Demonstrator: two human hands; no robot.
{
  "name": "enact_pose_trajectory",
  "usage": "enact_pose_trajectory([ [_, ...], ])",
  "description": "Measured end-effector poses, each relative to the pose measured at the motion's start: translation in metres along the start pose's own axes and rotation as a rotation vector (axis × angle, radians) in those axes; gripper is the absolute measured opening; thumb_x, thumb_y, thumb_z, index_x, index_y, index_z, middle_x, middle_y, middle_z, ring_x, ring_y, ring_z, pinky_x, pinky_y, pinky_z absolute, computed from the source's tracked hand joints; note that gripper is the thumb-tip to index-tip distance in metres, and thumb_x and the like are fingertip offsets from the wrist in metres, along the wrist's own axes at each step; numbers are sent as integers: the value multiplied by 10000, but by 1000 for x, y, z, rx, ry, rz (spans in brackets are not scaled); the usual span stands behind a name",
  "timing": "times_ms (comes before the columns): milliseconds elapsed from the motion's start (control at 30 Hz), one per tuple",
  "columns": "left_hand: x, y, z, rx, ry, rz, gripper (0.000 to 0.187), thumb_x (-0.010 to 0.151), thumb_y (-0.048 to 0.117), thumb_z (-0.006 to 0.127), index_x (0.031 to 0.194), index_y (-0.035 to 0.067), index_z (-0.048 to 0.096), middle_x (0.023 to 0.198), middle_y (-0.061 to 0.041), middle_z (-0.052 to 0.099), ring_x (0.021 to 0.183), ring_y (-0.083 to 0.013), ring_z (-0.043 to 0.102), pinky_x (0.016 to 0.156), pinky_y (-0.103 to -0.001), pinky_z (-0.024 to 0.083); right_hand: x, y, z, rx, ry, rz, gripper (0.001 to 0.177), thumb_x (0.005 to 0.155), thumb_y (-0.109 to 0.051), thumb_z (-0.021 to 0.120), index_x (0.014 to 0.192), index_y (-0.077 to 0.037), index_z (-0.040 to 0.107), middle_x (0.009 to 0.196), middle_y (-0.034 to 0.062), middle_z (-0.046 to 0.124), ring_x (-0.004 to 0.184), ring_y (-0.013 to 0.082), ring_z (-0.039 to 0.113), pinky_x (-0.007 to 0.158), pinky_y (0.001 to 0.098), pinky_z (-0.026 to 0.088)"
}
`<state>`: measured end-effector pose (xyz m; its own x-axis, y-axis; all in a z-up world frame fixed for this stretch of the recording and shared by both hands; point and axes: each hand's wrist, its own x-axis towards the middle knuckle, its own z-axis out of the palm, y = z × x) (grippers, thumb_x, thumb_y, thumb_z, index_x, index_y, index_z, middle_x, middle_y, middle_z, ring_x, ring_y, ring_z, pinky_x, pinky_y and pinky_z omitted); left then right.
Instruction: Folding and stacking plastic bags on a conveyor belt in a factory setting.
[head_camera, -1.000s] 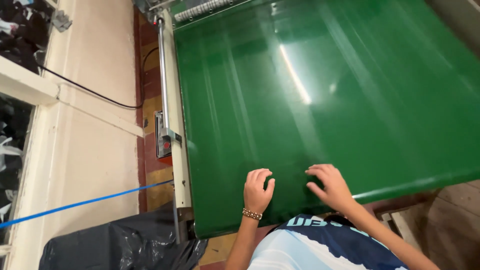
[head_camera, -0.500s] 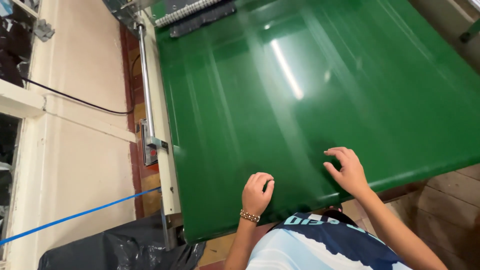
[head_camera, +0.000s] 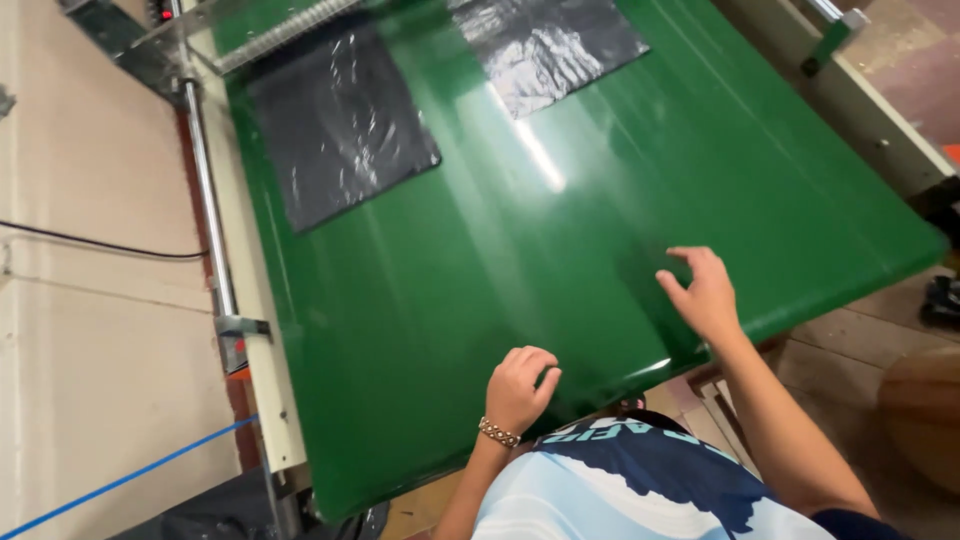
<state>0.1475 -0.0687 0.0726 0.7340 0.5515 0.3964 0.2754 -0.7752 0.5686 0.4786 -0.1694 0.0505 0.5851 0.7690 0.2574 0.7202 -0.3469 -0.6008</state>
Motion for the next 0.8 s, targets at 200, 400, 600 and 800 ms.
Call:
enact_pose_trajectory([
  [200,29,41,64,178,-72,240,312,916,469,598,1060,195,638,1087,3,626,1101,-230,590,841,-381,503,38,59,-38,-81,105,151,467,890,-283,790,1258,-32,649,1111,181,645,1022,378,651,897,504,513],
  [400,48,80,101,356,-183,309,840,576,451,859,1291,132,555,1408,-107,540,1384,-357,442,1068,-626,376,44,86,-71,-213,78,318,615,899,-384,792,1320,26,613,1154,229,620,1068,441,628,870,563,525],
  [600,57,94,128,414,-159,324,842,595,512,872,1297,138,597,1453,-84,540,1405,-319,444,1051,-630,385,30,112,-73,-432,2,427,845,867,-607,668,1374,60,564,1225,292,613,1106,501,559,920,560,458],
  [800,50,100,147,440,-124,290,817,576,425,869,1286,135,590,1395,-70,568,1294,-296,513,980,-506,436,13,115,-83,-488,-124,653,800,769,-596,782,1253,9,582,1216,221,609,1072,428,599,819,533,536],
])
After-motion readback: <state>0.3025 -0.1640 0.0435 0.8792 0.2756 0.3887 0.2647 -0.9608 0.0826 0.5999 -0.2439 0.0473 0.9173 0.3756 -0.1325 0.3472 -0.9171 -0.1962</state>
